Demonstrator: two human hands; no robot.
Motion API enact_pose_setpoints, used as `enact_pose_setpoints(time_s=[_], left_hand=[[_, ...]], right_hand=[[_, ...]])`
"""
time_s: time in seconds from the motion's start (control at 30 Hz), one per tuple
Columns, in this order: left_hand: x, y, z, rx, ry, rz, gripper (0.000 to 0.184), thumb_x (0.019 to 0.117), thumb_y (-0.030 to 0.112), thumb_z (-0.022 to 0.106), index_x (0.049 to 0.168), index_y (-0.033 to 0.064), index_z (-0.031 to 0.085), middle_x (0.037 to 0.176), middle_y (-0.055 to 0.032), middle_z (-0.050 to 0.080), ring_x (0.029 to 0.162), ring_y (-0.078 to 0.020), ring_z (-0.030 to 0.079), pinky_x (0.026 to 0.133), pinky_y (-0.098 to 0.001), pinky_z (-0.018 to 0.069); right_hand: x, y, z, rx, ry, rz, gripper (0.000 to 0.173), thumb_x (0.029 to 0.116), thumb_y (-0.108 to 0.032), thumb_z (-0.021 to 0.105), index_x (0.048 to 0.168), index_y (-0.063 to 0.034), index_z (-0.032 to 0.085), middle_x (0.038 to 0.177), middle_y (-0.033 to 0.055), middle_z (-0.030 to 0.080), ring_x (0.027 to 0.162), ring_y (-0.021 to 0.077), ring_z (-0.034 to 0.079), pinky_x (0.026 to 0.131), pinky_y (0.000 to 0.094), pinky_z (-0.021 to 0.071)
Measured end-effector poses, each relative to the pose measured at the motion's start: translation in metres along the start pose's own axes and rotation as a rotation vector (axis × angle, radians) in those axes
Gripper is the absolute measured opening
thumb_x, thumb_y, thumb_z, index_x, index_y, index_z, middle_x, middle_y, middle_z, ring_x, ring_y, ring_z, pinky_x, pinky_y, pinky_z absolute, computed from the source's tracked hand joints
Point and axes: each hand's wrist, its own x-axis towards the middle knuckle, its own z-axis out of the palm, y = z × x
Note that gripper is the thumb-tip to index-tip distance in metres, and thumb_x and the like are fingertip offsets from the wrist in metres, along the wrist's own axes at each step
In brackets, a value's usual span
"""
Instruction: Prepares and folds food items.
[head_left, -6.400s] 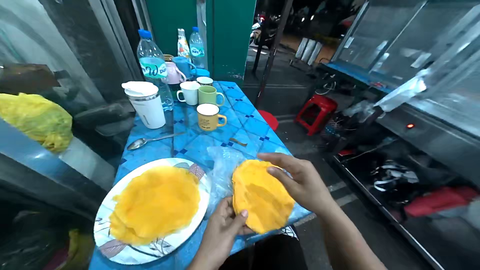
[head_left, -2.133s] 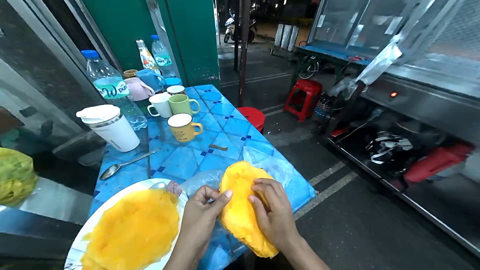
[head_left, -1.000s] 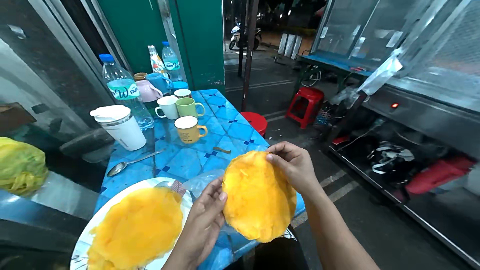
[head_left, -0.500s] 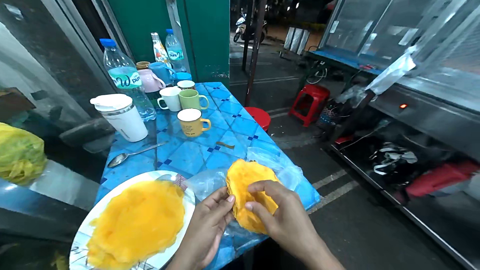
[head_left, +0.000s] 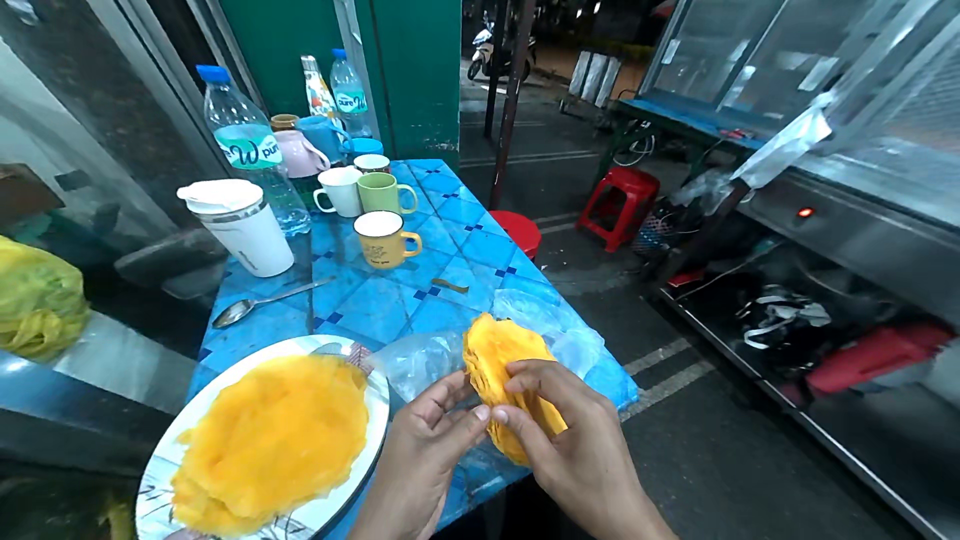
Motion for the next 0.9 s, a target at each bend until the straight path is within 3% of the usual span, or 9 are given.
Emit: enact_pose_setpoints(time_s=[0.23, 0.53, 0.9], left_hand=[[-0.004, 0.0, 0.01, 0.037, 0.015, 0.049, 0.045, 0.0858, -0.001, 0.073, 0.129, -0.0069, 0.061, 0.119, -0.0212, 0.068, 0.098, -0.028, 0.073, 0.085, -0.0376, 0.0638], [-0.005, -0.002, 0.008, 0.065, 0.033, 0.054, 0.044, 0.0859, 0.0, 0.073, 0.128, -0.0063, 0.062, 0.119, -0.0201, 0.068, 0.098, -0.0279, 0.073, 0.085, -0.037, 0.0637], [-0.006, -0.004, 0.001, 0.081, 0.029, 0.049, 0.046, 0.0862, 0.006, 0.075, 0.129, -0.0064, 0.062, 0.119, -0.0192, 0.069, 0.101, -0.0277, 0.072, 0.087, -0.0376, 0.0632]], right_hand=[[0.0, -0.01, -0.004, -0.159, 0.08, -0.076, 0.016, 0.096, -0.026, 0.064, 0.094, -0.0144, 0.074, 0.102, -0.0043, 0.075, 0.088, 0.0051, 0.072, 0.071, 0.0278, 0.0619], [0.008, -0.009, -0.011, 0.044, -0.013, 0.037, 0.011, 0.0957, -0.021, 0.066, 0.088, -0.016, 0.073, 0.106, -0.0055, 0.074, 0.096, 0.0058, 0.072, 0.082, 0.0279, 0.0649], [0.022, 0.005, -0.018, 0.292, -0.248, 0.212, 0.013, 0.0953, -0.024, 0.068, 0.087, -0.0163, 0.073, 0.121, -0.0022, 0.069, 0.117, 0.0122, 0.065, 0.096, 0.0343, 0.0583]])
